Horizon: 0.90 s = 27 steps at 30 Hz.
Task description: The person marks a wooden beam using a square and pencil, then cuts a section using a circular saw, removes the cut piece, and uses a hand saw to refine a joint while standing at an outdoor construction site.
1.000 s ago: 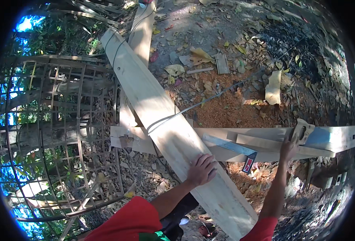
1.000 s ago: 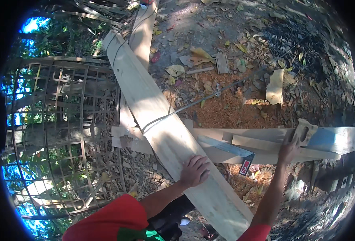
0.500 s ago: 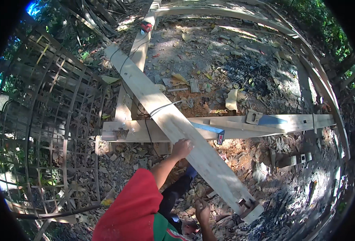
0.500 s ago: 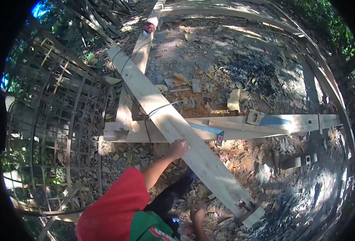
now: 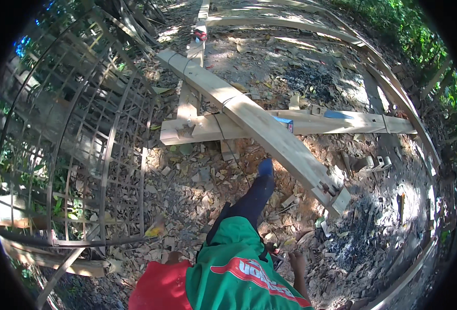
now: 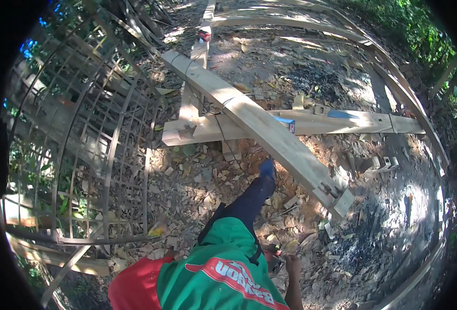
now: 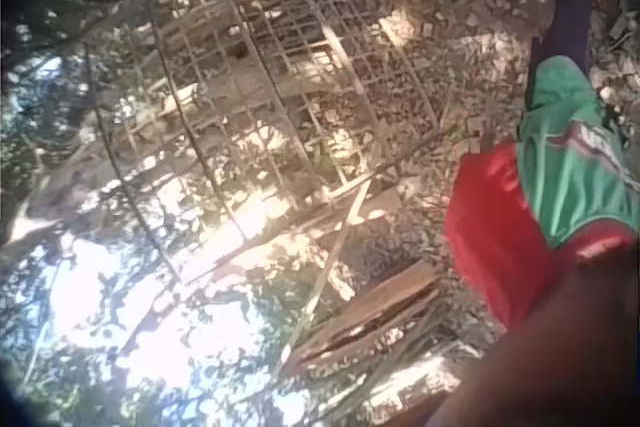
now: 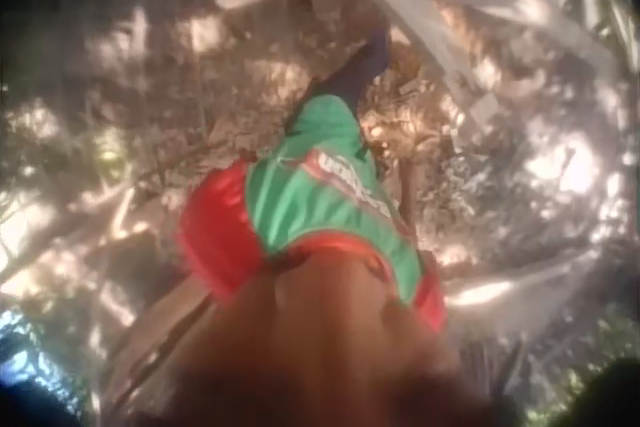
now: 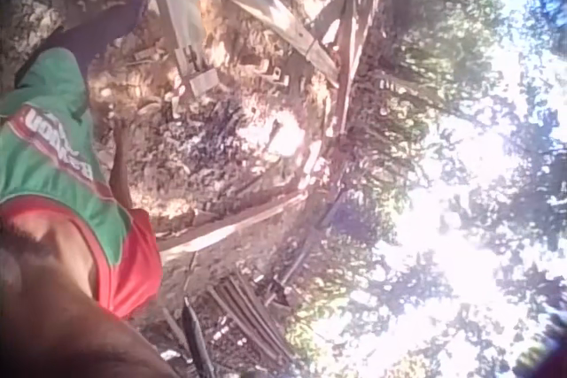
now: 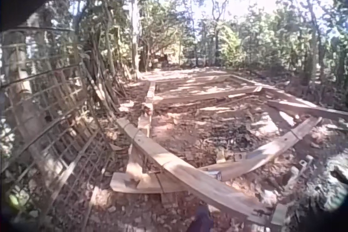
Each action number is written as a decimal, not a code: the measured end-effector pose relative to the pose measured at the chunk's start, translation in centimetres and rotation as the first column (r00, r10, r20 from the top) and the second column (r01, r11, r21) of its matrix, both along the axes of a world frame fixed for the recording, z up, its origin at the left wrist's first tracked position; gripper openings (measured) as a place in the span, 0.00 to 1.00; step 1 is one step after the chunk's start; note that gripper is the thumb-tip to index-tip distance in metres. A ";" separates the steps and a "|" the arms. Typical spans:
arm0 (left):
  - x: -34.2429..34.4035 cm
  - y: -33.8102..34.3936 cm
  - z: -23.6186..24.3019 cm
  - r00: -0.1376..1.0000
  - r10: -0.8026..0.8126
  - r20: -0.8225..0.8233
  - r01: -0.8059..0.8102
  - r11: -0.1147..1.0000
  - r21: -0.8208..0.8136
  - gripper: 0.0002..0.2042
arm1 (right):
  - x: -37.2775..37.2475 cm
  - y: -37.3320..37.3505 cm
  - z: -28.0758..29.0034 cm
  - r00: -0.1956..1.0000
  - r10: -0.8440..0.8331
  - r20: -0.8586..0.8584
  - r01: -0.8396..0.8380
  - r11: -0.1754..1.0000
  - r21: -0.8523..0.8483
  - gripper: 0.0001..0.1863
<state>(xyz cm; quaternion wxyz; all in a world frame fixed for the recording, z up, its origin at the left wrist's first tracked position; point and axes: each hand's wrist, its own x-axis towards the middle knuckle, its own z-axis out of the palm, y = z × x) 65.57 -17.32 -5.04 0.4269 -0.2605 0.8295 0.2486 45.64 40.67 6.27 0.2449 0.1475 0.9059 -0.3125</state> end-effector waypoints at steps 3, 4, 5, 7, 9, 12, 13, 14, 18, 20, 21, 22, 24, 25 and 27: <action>3.4 -1.1 1.5 0.997 0.083 -0.004 -0.083 0.996 -0.034 0.20 | -1.4 -3.8 2.5 0.970 0.242 -0.022 -0.239 0.967 0.092 0.20; 4.0 -1.7 1.6 0.997 0.069 -0.041 -0.071 0.996 -0.053 0.21 | -2.0 -4.9 2.3 0.977 0.211 -0.030 -0.212 0.976 -0.051 0.20; 5.4 -2.8 2.4 0.995 0.028 -0.099 -0.039 0.994 -0.106 0.21 | -2.7 -6.8 1.3 0.980 0.198 -0.028 -0.199 0.956 -0.214 0.20; 3.7 -5.2 3.0 0.965 -0.159 -0.208 0.107 0.965 -0.240 0.22 | -2.6 -8.9 -0.7 0.979 0.189 -0.070 -0.201 0.941 -0.273 0.19; -3.9 -6.5 2.4 0.912 -0.246 -0.328 0.135 0.935 -0.327 0.23 | -2.8 -7.9 -3.1 0.983 0.123 -0.140 -0.159 0.943 -0.293 0.18; -14.4 -7.7 5.4 0.857 0.251 -0.450 -0.315 0.946 -0.074 0.24 | -0.3 -6.2 -5.9 0.995 -0.033 -0.091 -0.005 0.921 -0.388 0.17; -15.9 -7.5 6.4 0.780 0.450 -0.435 -0.488 0.872 0.028 0.23 | 2.3 -6.0 -5.4 0.995 -0.096 0.031 0.100 0.908 -0.406 0.16; -17.3 -7.6 7.3 0.781 0.352 -0.517 -0.413 0.911 -0.004 0.23 | 4.6 -5.8 -5.0 0.976 -0.163 0.147 0.211 0.886 -0.413 0.15; -23.9 -5.7 8.5 0.773 0.440 -0.457 -0.391 0.898 0.201 0.25 | 16.0 -3.0 -5.3 0.704 -0.622 0.343 0.708 0.653 -0.269 0.17; -27.6 -2.0 7.0 0.793 0.343 -0.503 -0.238 0.935 0.261 0.25 | 23.7 3.2 -6.3 0.527 -0.679 0.512 0.816 0.235 -0.529 0.18; -27.7 -3.0 6.6 0.796 0.248 -0.552 -0.150 0.964 0.218 0.25 | 26.0 0.4 -6.5 0.448 -0.783 0.431 0.880 0.301 -0.368 0.17; -27.9 -1.7 6.4 0.883 0.176 -0.436 -0.107 0.978 0.178 0.25 | 29.2 -1.2 -5.6 0.367 -0.881 0.299 0.930 0.334 -0.155 0.17; -30.3 1.9 6.1 0.934 0.036 -0.357 0.041 0.978 0.206 0.24 | 34.3 -2.5 -5.3 0.731 -0.641 0.232 0.579 0.764 0.285 0.19; -30.9 0.0 5.3 0.922 0.002 -0.388 0.086 0.974 0.210 0.24 | 34.8 -4.8 -6.3 0.897 -0.182 0.404 -0.095 0.811 0.577 0.21; -30.3 3.0 6.1 0.896 -0.037 -0.443 0.240 0.878 0.413 0.24 | 36.7 -10.5 -4.4 0.878 -0.214 0.429 -0.068 0.831 0.553 0.21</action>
